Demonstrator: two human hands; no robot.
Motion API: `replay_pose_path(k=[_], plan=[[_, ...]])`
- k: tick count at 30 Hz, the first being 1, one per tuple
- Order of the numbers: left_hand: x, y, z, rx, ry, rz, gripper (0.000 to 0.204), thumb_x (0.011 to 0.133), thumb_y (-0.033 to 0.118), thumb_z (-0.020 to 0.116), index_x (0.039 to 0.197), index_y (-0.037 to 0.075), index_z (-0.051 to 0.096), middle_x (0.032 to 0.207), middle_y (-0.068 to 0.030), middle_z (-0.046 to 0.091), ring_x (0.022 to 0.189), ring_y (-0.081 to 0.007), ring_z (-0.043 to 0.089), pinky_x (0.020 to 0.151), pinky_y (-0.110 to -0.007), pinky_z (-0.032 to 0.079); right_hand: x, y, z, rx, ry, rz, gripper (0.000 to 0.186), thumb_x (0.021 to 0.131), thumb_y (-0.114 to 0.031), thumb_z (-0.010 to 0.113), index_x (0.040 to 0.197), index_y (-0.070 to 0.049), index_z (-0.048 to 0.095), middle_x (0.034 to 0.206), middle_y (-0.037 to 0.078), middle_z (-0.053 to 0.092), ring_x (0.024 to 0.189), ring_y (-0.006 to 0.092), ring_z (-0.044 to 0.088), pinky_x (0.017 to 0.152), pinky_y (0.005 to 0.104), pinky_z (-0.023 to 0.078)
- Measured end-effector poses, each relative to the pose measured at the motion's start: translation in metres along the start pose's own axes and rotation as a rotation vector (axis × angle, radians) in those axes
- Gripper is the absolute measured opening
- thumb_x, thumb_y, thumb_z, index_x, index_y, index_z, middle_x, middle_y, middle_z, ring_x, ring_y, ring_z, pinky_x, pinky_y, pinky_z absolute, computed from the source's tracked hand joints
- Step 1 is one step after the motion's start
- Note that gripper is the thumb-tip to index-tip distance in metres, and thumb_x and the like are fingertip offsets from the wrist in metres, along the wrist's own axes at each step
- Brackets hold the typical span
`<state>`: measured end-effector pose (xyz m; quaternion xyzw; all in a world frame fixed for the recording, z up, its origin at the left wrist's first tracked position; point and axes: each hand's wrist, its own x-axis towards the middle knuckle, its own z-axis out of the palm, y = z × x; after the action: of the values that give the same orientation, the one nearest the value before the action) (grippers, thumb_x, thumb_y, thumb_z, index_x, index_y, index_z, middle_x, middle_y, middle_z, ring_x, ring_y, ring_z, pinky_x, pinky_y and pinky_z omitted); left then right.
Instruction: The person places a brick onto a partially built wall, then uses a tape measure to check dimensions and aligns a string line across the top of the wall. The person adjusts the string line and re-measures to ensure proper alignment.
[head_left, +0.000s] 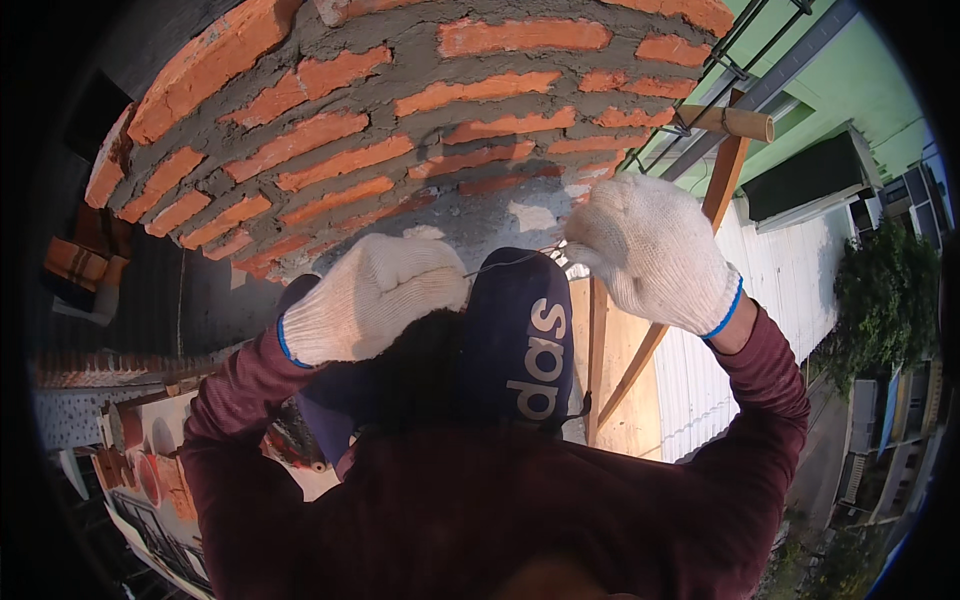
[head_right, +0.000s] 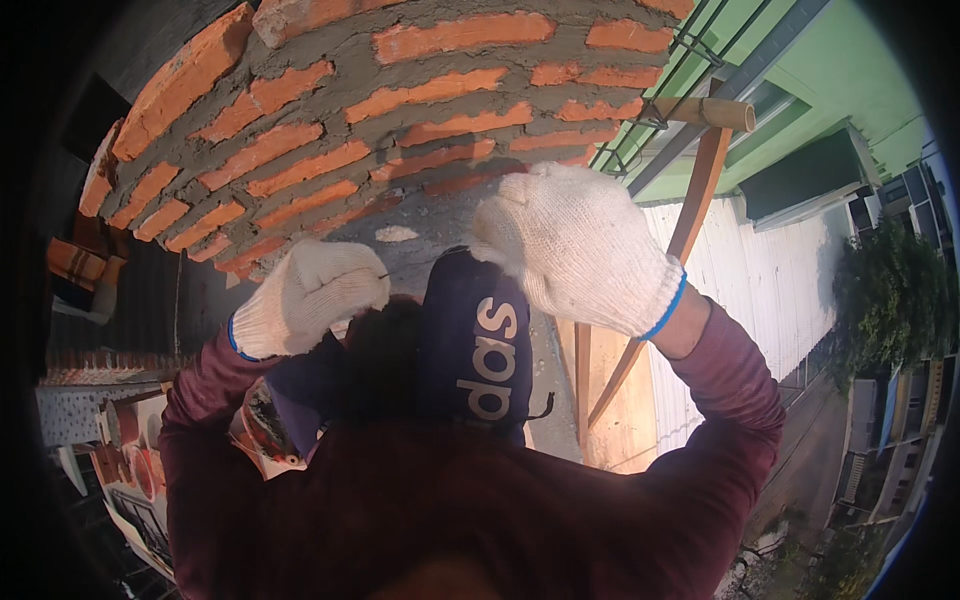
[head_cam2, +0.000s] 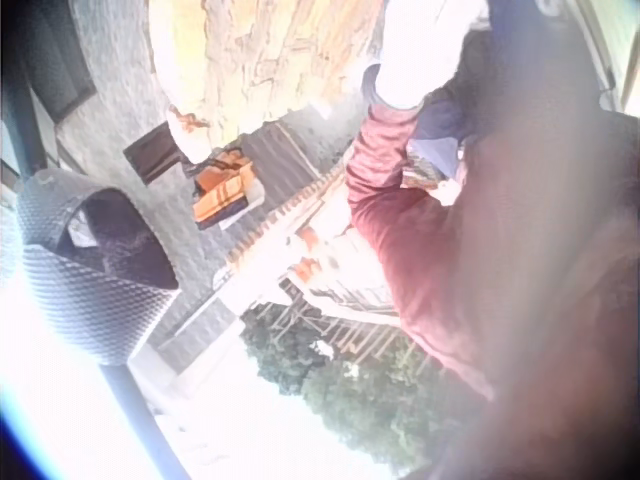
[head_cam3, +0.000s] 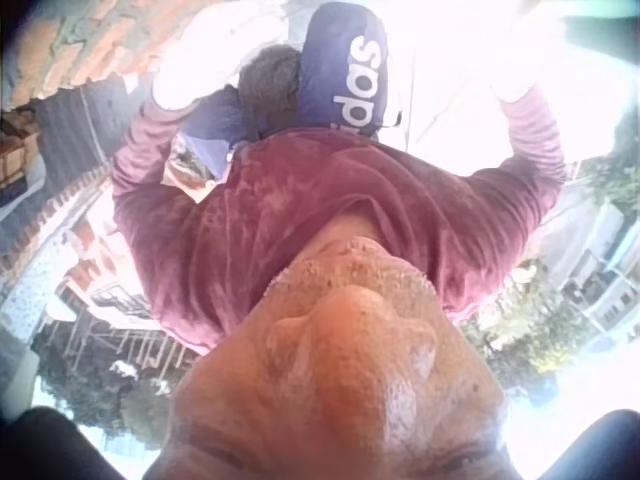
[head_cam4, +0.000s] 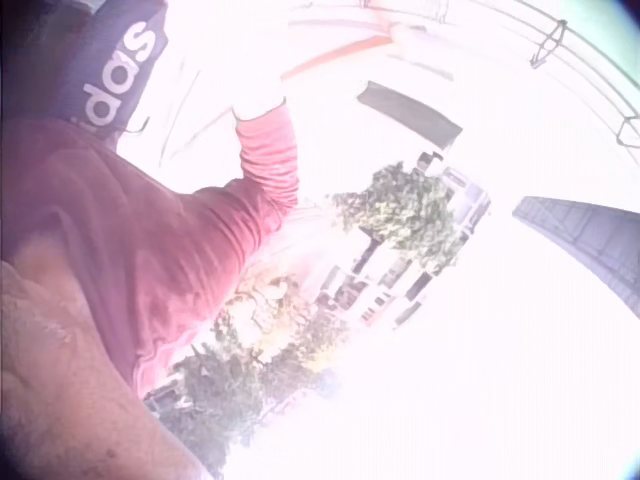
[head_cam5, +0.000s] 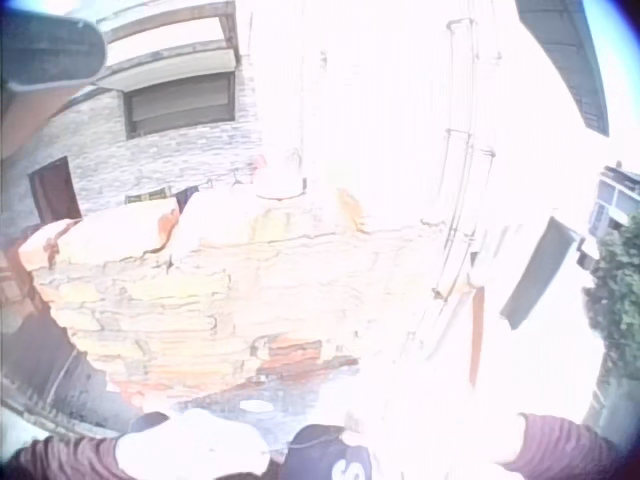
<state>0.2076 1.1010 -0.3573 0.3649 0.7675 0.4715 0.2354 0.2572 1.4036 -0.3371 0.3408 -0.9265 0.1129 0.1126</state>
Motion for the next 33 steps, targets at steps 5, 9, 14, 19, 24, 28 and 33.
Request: replay_pose_path(k=[5,9,14,19,24,28,33], plan=[[-0.002,0.015,-0.015,1.094,0.190,0.631,0.017,0.075,0.022,0.074,0.090,0.015,0.073,0.066,-0.0019,0.057,0.057,-0.0210,0.057,0.052,-0.034,0.043,-0.022,0.005,0.009,0.690,-0.145,-0.256,0.028,0.090,-0.012,0.066,0.116,-0.002,0.068,0.107,0.020,0.068,0.094,0.0391,0.068,0.081,0.0425,0.056],[-0.002,0.009,-0.019,1.170,0.304,0.620,0.013,0.080,0.026,0.071,0.090,0.017,0.072,0.068,-0.0018,0.061,0.059,-0.0238,0.060,0.053,-0.036,0.046,-0.030,0.012,0.021,0.825,-0.219,-0.101,0.034,0.091,-0.010,0.065,0.124,-0.004,0.067,0.115,0.019,0.068,0.105,0.0358,0.066,0.093,0.0420,0.052],[0.000,-0.033,-0.009,0.107,0.195,0.173,0.020,0.096,0.027,0.063,0.085,0.010,0.066,0.065,-0.0019,0.052,0.053,-0.0119,0.047,0.051,-0.029,0.040,-0.001,0.000,-0.033,-0.370,0.397,0.086,0.035,0.088,-0.016,0.071,0.121,-0.008,0.071,0.116,0.012,0.070,0.110,0.0363,0.066,0.100,0.0477,0.048],[0.003,-0.016,-0.009,-0.645,-0.135,-0.397,0.030,0.103,0.029,0.052,0.087,0.005,0.061,0.070,0.0048,0.048,0.055,-0.0036,0.039,0.049,-0.019,0.033,-0.008,-0.014,-0.008,-0.529,0.672,-0.147,0.040,0.070,-0.018,0.081,0.110,-0.021,0.077,0.122,0.006,0.071,0.115,0.0300,0.065,0.105,0.0513,0.048],[-0.006,-0.031,-0.003,-0.864,-0.338,-0.444,0.027,0.103,0.025,0.051,0.089,0.004,0.061,0.069,0.0044,0.049,0.055,-0.0019,0.042,0.047,-0.018,0.033,0.021,-0.002,0.016,-0.544,0.490,-0.231,0.044,0.066,-0.025,0.078,0.109,-0.021,0.075,0.108,0.004,0.066,0.108,0.0250,0.064,0.097,0.0490,0.050],[-0.007,-0.009,-0.012,-0.296,-0.199,-0.344,0.017,0.098,0.018,0.058,0.095,0.002,0.066,0.068,0.0002,0.054,0.051,-0.0087,0.047,0.048,-0.023,0.039,0.005,-0.004,0.010,-0.412,0.150,-0.043,0.024,0.081,-0.026,0.072,0.101,-0.013,0.073,0.098,0.007,0.067,0.098,0.0304,0.066,0.082,0.0427,0.053],[-0.027,-0.017,-0.032,1.022,0.315,0.564,0.027,0.080,0.017,0.075,0.106,0.012,0.076,0.075,-0.0037,0.064,0.064,-0.0270,0.061,0.063,-0.038,0.052,-0.001,-0.017,0.012,0.965,-0.336,0.289,0.027,0.100,-0.026,0.064,0.101,0.000,0.068,0.087,0.013,0.069,0.083,0.0245,0.068,0.073,0.0339,0.053]])
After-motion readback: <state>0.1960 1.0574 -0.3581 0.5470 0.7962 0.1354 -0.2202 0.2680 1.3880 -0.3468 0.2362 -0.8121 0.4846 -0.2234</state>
